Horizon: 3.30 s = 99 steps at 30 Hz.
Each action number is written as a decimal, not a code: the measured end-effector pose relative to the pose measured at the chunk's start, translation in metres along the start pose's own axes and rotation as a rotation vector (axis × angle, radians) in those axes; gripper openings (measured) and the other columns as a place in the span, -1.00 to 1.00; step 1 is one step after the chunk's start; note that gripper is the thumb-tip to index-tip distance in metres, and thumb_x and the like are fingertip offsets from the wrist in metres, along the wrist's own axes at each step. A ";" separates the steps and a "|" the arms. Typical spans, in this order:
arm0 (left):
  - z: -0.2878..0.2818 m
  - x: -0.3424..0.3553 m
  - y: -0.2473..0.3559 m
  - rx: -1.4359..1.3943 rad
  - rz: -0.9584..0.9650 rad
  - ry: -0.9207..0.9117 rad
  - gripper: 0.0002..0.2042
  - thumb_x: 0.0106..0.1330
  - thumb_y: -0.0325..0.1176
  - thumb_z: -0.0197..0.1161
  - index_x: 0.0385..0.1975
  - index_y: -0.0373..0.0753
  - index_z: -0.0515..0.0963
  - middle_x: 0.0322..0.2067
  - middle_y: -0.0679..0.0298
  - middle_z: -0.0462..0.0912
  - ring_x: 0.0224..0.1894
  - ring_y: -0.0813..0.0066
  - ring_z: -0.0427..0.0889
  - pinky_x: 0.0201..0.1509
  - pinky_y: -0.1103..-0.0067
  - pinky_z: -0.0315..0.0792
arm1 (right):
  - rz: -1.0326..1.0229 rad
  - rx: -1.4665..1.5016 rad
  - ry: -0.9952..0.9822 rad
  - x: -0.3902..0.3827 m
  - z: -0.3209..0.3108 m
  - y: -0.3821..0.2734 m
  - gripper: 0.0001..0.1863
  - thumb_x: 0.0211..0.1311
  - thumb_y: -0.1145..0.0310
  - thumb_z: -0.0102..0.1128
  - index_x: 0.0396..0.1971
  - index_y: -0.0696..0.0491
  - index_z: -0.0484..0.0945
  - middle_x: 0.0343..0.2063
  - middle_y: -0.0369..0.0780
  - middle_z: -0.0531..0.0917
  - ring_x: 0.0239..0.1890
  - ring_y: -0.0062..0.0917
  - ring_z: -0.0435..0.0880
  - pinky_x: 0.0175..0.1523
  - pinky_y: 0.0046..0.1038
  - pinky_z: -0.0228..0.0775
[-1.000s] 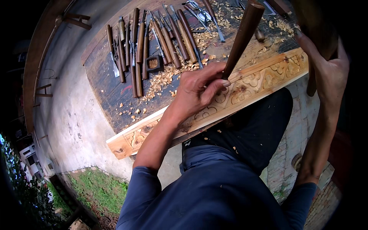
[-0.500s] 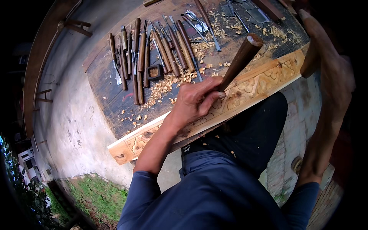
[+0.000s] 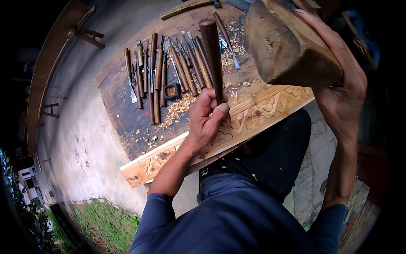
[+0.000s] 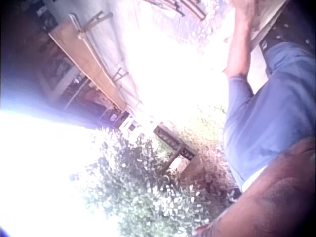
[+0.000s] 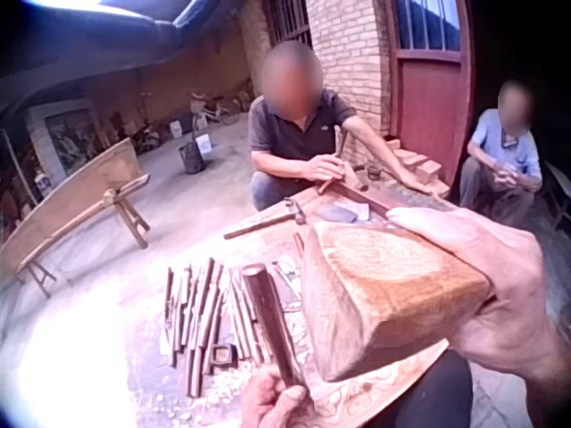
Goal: The person carves a decorative floral pattern into a wooden board using a chisel and a wooden mallet. They repeatedly position the chisel and strike it to remove wood shavings, gradually deepening the design along the board's edge.
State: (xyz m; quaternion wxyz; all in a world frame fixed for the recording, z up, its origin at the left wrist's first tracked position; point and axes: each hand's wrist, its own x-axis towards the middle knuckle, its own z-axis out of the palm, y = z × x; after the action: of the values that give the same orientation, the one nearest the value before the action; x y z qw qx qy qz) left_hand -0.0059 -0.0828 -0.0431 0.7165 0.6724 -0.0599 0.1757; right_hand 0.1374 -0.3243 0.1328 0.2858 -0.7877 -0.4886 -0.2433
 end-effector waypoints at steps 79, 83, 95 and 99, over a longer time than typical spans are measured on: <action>0.108 0.008 -0.021 0.272 0.383 0.382 -0.67 0.15 -0.53 0.41 -0.07 -0.33 0.55 -0.33 0.13 0.58 -0.35 0.13 0.66 -0.31 0.36 0.52 | 0.909 -0.056 0.263 -0.126 -0.016 0.013 -0.64 0.29 0.40 0.47 0.01 0.23 0.64 -0.20 -0.22 0.74 -0.28 -0.58 0.66 -0.09 -0.50 0.50; 0.109 0.005 -0.024 0.255 0.383 0.382 -0.62 0.10 -0.52 0.43 -0.06 -0.29 0.51 -0.32 0.14 0.50 -0.33 0.10 0.60 -0.27 0.30 0.48 | 0.574 -0.071 0.396 -0.065 -0.012 -0.006 -0.51 0.28 0.60 0.41 0.18 0.40 0.54 0.09 0.03 0.72 0.06 -0.38 0.74 0.23 -0.33 0.61; 0.104 0.005 -0.022 0.260 0.393 0.448 -0.66 0.15 -0.56 0.40 -0.06 -0.31 0.52 -0.35 0.14 0.55 -0.37 0.11 0.64 -0.32 0.34 0.51 | 0.367 -0.292 0.223 -0.050 -0.023 0.009 -0.58 0.22 0.64 0.45 0.09 0.33 0.64 -0.07 -0.08 0.77 -0.04 -0.48 0.75 0.11 -0.45 0.65; 0.105 0.004 -0.025 0.266 0.392 0.468 -0.66 0.15 -0.58 0.39 -0.06 -0.30 0.52 -0.35 0.14 0.55 -0.37 0.10 0.64 -0.32 0.34 0.51 | 0.486 -0.011 0.435 -0.029 -0.036 0.004 -0.65 0.29 0.66 0.37 0.07 0.35 0.64 -0.03 -0.06 0.76 -0.02 -0.48 0.74 0.14 -0.43 0.63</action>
State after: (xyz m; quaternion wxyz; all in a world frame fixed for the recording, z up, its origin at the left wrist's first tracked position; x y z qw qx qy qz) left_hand 0.0222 -0.1867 -0.0564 0.5693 0.6772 0.0016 0.4661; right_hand 0.1259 -0.3693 0.1384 0.4290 -0.8124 -0.2123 -0.3330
